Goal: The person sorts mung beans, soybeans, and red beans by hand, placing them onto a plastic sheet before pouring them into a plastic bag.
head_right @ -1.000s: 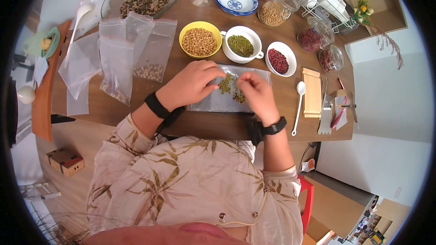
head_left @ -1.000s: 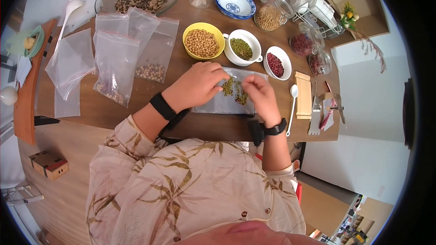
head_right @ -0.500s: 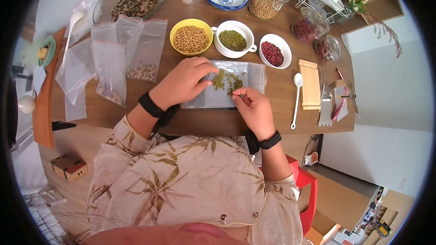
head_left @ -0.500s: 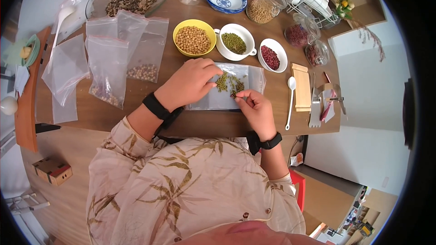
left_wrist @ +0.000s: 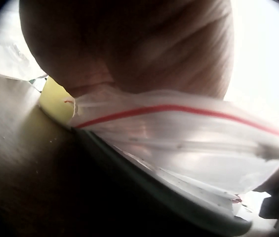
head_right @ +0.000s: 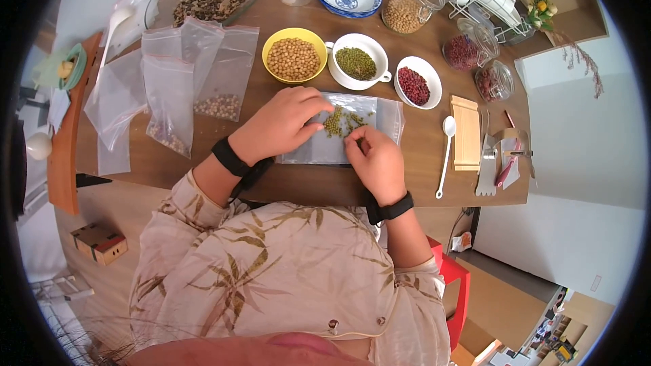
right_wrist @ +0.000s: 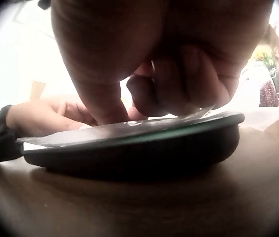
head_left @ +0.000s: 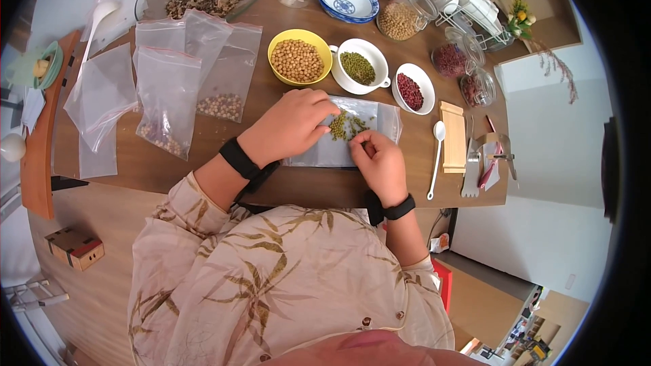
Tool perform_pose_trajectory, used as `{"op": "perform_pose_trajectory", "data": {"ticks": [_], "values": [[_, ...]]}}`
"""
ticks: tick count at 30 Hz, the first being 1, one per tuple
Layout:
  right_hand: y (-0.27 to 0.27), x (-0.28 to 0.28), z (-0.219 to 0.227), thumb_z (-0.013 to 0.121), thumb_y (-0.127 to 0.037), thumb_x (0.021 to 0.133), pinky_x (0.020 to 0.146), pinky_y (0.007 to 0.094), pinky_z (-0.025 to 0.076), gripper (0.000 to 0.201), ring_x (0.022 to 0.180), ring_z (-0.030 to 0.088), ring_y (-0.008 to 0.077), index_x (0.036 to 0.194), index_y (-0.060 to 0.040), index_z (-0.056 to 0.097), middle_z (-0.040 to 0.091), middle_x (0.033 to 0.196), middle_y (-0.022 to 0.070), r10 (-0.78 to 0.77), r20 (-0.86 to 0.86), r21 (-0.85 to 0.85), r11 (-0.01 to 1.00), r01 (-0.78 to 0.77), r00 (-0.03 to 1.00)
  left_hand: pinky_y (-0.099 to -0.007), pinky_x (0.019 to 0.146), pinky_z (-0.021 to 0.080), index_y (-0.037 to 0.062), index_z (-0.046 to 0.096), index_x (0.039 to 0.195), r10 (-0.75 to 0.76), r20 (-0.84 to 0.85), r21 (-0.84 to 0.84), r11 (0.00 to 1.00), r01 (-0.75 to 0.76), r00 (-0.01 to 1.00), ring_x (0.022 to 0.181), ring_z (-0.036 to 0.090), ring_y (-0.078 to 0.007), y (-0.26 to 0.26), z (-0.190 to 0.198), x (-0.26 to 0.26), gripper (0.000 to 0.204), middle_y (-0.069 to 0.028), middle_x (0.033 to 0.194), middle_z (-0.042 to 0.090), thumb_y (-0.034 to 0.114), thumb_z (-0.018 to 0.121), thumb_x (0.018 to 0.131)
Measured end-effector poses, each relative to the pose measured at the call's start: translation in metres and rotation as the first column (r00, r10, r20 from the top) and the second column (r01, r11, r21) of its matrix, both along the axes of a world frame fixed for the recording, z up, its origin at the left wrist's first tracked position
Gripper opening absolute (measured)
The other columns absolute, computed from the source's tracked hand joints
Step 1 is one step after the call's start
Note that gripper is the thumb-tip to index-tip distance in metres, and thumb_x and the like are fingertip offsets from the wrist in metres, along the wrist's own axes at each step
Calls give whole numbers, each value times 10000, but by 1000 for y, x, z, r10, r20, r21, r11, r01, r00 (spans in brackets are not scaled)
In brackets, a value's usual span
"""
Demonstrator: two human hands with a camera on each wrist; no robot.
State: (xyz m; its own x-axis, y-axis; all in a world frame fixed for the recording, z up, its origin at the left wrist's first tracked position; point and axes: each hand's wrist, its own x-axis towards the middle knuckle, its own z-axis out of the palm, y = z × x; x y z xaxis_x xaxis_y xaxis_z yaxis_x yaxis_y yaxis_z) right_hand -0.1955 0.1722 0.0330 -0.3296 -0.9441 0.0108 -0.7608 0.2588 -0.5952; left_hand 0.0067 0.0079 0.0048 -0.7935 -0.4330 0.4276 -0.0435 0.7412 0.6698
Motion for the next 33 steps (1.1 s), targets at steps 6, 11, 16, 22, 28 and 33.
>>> {"op": "perform_pose_trajectory", "data": {"ticks": [6, 11, 16, 22, 28, 33], "values": [[14, -35, -2, 674, -137, 1092, 556, 210, 297, 91, 617, 397, -15, 1103, -67, 732, 529, 751, -130, -115, 909, 37, 980, 198, 401, -489, 1010, 515, 69, 715, 1276, -5, 9, -7, 1000, 5, 1000, 1161, 666, -376, 1, 0, 0, 368, -125, 1220, 701, 66, 798, 917], [19, -32, -14, 733, -109, 1064, 574, 226, 317, 73, 623, 396, 18, 1081, -45, 764, 502, 741, -119, -116, 680, -35, 981, 189, 724, -494, 1012, 513, 68, 716, 1275, -13, 15, 0, 1000, 13, 1000, 1164, 665, -374, 0, 1, 0, 358, -123, 1230, 701, 82, 794, 926], [13, -13, -7, 801, -98, 1003, 577, 303, 385, 111, 617, 450, 87, 1085, -24, 793, 478, 677, -10, -59, 283, -74, 994, 83, 957, -492, 1018, 515, 63, 715, 1274, -2, 18, -6, 1000, 2, 1000, 1167, 664, -378, 1, 3, 0, 362, -128, 1233, 699, 75, 798, 922], [1, -4, 3, 850, -193, 958, 585, 384, 456, 165, 601, 545, 211, 1056, -66, 807, 583, 692, 82, -52, 101, -11, 999, 54, 994, -491, 1012, 517, 66, 717, 1272, -1, 9, -8, 1000, 1, 1000, 1164, 664, -379, 0, 0, 0, 368, -125, 1224, 698, 66, 804, 914], [-6, 3, 9, 853, -221, 956, 584, 386, 470, 163, 601, 564, 223, 1020, -81, 801, 602, 705, 81, -21, -96, -3, 1000, 21, 995, -489, 1009, 520, 70, 719, 1270, 7, 13, -14, 1000, -7, 1000, 1163, 666, -376, 1, 1, 0, 373, -123, 1212, 697, 61, 809, 909], [-5, -11, -12, 780, -206, 1015, 568, 340, 451, 157, 604, 553, 156, 987, -51, 768, 578, 695, 2, -52, 162, -63, 996, 62, 985, -490, 1003, 521, 72, 720, 1270, 13, -4, -18, 1000, -13, 1000, 1159, 667, -376, 1, -1, 0, 372, -121, 1213, 697, 60, 808, 909]]}}
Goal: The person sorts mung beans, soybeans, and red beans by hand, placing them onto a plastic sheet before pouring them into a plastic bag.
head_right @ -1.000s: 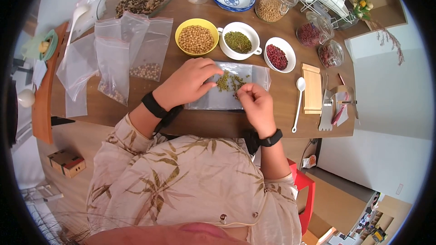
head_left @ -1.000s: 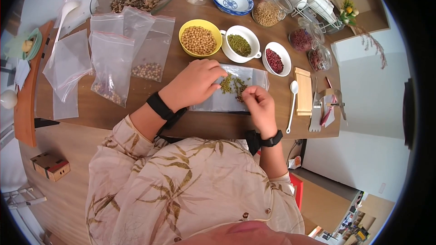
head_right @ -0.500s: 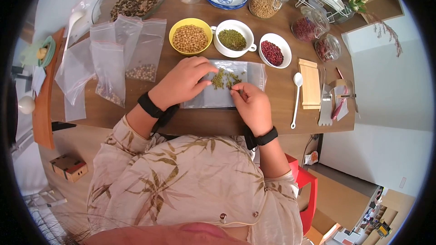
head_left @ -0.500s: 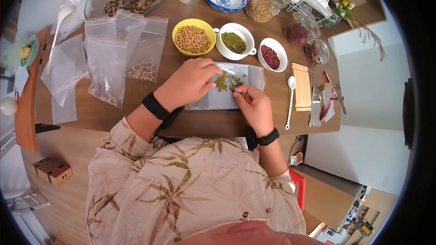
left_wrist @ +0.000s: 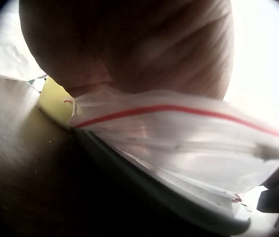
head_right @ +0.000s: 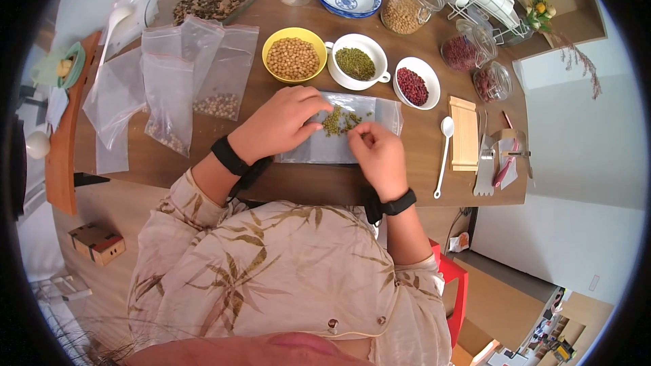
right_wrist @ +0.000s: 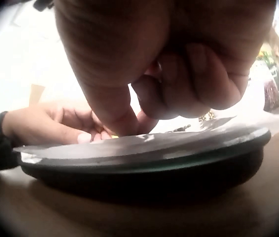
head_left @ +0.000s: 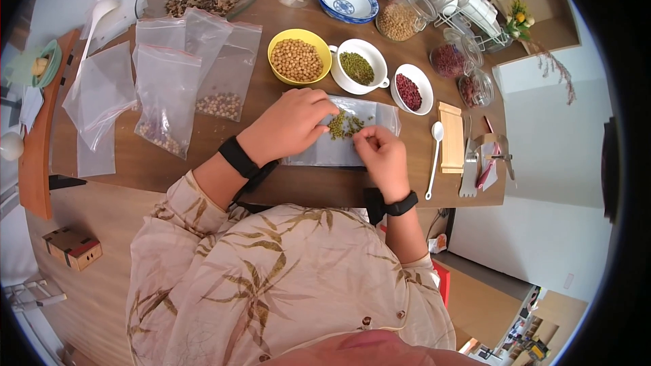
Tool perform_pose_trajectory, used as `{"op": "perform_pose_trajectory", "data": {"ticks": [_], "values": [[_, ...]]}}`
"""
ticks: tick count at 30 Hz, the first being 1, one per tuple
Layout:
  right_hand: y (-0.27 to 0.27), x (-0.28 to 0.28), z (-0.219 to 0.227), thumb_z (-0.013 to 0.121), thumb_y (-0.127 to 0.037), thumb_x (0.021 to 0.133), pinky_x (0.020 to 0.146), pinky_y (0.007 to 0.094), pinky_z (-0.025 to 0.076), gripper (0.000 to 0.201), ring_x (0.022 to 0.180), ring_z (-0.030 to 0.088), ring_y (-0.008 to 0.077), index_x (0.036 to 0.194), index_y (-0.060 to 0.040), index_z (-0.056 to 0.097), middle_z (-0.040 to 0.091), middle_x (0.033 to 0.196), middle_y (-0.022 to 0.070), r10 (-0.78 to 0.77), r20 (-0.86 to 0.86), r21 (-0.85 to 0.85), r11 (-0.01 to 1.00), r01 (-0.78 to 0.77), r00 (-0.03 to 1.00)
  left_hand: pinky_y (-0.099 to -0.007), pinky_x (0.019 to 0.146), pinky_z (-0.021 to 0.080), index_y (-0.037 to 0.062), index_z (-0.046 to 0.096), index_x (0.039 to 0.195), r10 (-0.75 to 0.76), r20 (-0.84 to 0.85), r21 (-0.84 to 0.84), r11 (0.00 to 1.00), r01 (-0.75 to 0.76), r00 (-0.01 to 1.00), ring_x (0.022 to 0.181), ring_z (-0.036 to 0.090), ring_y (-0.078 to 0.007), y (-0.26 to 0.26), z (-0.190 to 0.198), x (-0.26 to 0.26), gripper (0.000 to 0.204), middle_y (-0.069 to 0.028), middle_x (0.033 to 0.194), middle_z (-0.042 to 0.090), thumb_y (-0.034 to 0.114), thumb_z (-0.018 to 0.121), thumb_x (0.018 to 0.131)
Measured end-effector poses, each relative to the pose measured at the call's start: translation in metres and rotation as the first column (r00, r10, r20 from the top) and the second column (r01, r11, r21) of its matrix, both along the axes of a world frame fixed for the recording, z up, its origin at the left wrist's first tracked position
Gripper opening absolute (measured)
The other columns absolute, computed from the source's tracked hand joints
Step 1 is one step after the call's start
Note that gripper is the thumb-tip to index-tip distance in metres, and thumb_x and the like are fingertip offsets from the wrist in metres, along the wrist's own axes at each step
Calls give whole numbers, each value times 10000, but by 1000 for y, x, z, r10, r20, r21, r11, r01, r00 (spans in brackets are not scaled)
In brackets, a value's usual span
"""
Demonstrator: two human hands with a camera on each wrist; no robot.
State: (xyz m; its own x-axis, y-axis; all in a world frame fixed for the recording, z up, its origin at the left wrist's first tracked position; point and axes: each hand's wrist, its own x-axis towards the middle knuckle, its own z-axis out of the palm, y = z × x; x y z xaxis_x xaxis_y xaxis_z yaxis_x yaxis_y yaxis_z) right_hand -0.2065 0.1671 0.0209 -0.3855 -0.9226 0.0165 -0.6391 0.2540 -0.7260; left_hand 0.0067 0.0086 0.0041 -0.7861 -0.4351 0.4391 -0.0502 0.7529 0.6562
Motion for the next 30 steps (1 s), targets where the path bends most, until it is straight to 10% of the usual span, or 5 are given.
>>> {"op": "perform_pose_trajectory", "data": {"ticks": [4, 9, 15, 17, 30], "values": [[12, -38, 7, 673, -173, 1077, 550, 258, 389, 128, 613, 474, 93, 1077, -49, 702, 515, 766, -69, -80, 858, 54, 996, 66, 507, -490, 999, 522, 74, 720, 1270, -11, 13, 7, 1000, 11, 1000, 1155, 668, -375, 0, 2, 0, 370, -121, 1214, 697, 60, 805, 910], [18, -30, 23, 635, -199, 1094, 583, 218, 352, 127, 697, 474, 75, 1100, -72, 632, 556, 859, -26, -51, 998, 53, 994, 93, -27, -487, 993, 521, 73, 719, 1269, -11, 8, -3, 1000, 11, 1000, 1150, 670, -373, 0, 0, -1, 370, -123, 1215, 699, 64, 806, 909], [16, -23, 2, 706, -168, 1079, 601, 239, 398, 113, 722, 525, 80, 1069, -59, 680, 607, 862, -35, -33, 912, 17, 999, 43, 410, -492, 994, 522, 71, 721, 1266, -21, 13, 19, 1000, 21, 1000, 1143, 673, -379, -1, 1, -1, 370, -127, 1203, 702, 67, 808, 907], [14, -12, -3, 773, -121, 1035, 587, 283, 409, 100, 674, 514, 78, 1074, -31, 750, 589, 787, -31, -3, 285, -48, 999, 17, 958, -493, 996, 523, 70, 721, 1266, -17, 12, 21, 1000, 16, 1000, 1141, 674, -381, -1, 1, 0, 370, -127, 1200, 703, 68, 809, 907], [-10, 10, 17, 810, -112, 959, 668, 430, 533, 143, 731, 665, 308, 1098, -79, 818, 717, 897, 138, 122, -138, 33, 992, -118, 983, -490, 1015, 519, 75, 720, 1269, -8, 7, 10, 1000, 8, 1000, 1174, 664, -374, -1, 0, 0, 373, -123, 1221, 696, 64, 808, 907]]}}
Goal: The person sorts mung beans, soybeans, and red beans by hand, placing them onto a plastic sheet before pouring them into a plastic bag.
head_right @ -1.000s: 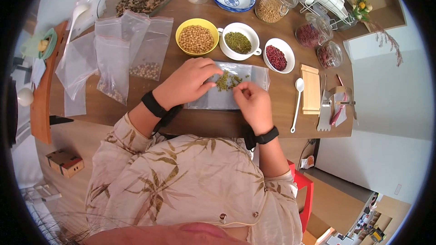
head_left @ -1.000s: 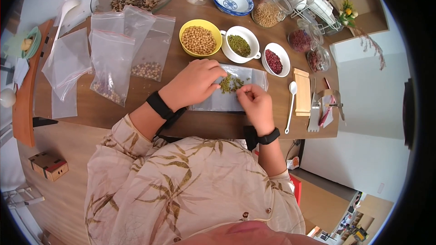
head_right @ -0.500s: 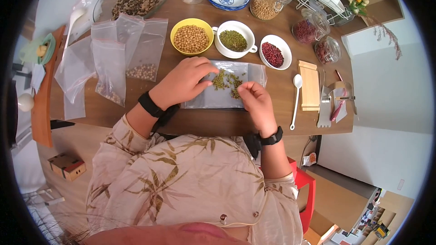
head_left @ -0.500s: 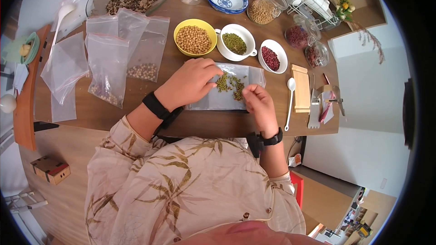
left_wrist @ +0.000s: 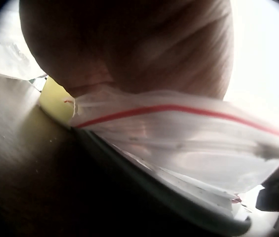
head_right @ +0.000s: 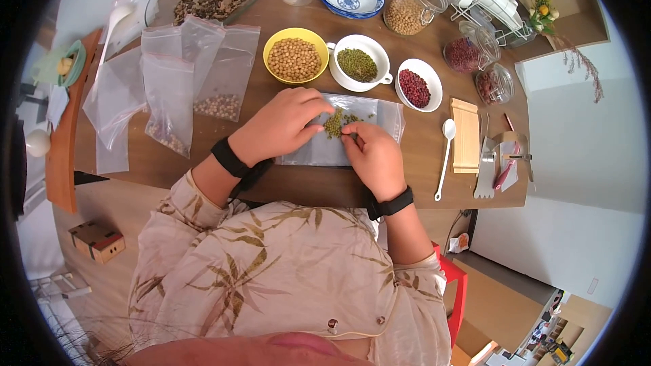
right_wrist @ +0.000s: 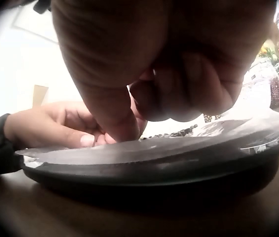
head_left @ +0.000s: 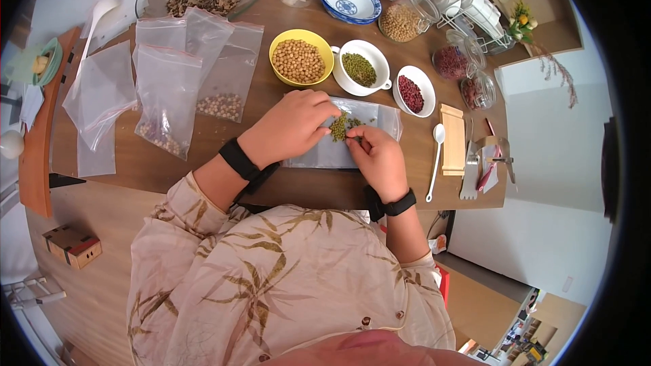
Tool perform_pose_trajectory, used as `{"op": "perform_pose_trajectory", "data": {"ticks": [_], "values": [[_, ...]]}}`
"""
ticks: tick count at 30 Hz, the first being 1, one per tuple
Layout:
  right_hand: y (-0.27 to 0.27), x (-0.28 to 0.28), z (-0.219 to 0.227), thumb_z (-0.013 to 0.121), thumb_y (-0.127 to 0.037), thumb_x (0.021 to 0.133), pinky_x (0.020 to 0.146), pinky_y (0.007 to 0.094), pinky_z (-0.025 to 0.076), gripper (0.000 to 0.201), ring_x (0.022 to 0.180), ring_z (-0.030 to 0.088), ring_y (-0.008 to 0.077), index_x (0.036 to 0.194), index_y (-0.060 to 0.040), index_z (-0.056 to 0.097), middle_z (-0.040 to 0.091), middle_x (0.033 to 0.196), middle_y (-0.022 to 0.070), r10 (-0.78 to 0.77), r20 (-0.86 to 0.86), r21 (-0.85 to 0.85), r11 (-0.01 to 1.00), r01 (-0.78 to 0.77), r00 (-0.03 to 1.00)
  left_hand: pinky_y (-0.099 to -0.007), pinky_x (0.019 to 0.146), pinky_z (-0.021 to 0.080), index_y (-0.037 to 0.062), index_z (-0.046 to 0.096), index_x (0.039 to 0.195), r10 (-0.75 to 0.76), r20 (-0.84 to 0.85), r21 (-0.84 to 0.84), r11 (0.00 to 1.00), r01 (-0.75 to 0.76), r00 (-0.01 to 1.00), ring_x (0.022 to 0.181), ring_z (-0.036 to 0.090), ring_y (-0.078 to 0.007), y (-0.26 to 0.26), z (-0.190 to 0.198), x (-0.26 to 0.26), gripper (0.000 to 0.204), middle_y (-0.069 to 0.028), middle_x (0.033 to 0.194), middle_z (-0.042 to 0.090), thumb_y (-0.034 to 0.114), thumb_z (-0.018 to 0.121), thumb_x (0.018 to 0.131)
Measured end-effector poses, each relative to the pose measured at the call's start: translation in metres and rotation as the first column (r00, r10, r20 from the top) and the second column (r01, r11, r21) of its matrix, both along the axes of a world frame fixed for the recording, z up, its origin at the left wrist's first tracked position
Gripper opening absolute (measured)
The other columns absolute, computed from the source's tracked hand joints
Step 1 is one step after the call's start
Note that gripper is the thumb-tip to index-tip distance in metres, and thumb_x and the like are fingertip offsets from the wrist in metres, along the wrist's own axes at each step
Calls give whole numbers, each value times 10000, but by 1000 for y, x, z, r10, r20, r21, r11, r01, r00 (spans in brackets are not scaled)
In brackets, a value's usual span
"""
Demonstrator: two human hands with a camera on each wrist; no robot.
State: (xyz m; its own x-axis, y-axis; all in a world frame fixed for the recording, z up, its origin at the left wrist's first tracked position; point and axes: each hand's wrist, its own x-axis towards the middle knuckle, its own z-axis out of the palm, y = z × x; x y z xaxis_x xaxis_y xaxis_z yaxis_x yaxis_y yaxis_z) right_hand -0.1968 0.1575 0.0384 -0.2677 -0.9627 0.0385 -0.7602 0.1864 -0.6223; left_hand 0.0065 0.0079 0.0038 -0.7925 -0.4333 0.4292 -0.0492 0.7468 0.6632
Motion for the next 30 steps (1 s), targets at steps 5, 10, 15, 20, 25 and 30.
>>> {"op": "perform_pose_trajectory", "data": {"ticks": [5, 10, 15, 20, 25, 30], "values": [[-5, 2, 1, 790, -110, 970, 678, 404, 536, 114, 714, 652, 274, 1071, -59, 785, 706, 841, 102, 61, -79, -52, 996, -65, 995, -490, 1017, 519, 75, 717, 1271, 3, -2, -20, 1000, -3, 1000, 1175, 664, -372, 1, 2, 0, 376, -122, 1226, 693, 62, 808, 907], [4, -39, -5, 677, -135, 1043, 650, 302, 457, 115, 753, 562, 156, 1113, -43, 675, 614, 912, 18, -9, 845, 4, 1000, 11, 535, -490, 1009, 517, 75, 716, 1272, -10, -1, 1, 1000, 10, 1000, 1170, 663, -374, -1, 2, 1, 382, -122, 1229, 692, 66, 814, 903], [11, -39, 4, 557, -193, 1116, 650, 241, 395, 145, 812, 510, 112, 1157, -54, 567, 555, 1016, 25, 7, 992, -2, 999, 39, -128, -486, 1001, 517, 73, 716, 1273, -16, 28, 6, 1000, 16, 999, 1161, 666, -374, 0, 2, -1, 375, -123, 1216, 695, 66, 807, 909], [2, -25, -14, 712, -120, 1070, 642, 259, 441, 127, 709, 528, 102, 1149, -22, 727, 574, 850, -37, -53, 561, -27, 996, 83, 826, -486, 1001, 517, 68, 715, 1275, -5, 6, 1, 1000, 5, 1000, 1153, 669, -376, -1, 1, 1, 370, -125, 1210, 698, 70, 803, 915], [-6, -15, -7, 786, -106, 997, 616, 340, 483, 138, 645, 570, 159, 1112, -31, 802, 600, 720, 39, -89, 143, 10, 996, 88, 986, -488, 1006, 518, 70, 715, 1273, -14, -2, 15, 1000, 14, 1000, 1161, 665, -381, -1, 1, 0, 373, -124, 1217, 695, 73, 807, 911], [-10, -13, -4, 798, -141, 958, 648, 409, 514, 171, 675, 635, 256, 1105, -55, 817, 665, 778, 115, -64, 51, 77, 995, 60, 997, -490, 1011, 518, 74, 718, 1272, -3, 1, 8, 1000, 3, 1000, 1168, 664, -375, 0, 2, 0, 379, -121, 1219, 693, 65, 809, 904]]}}
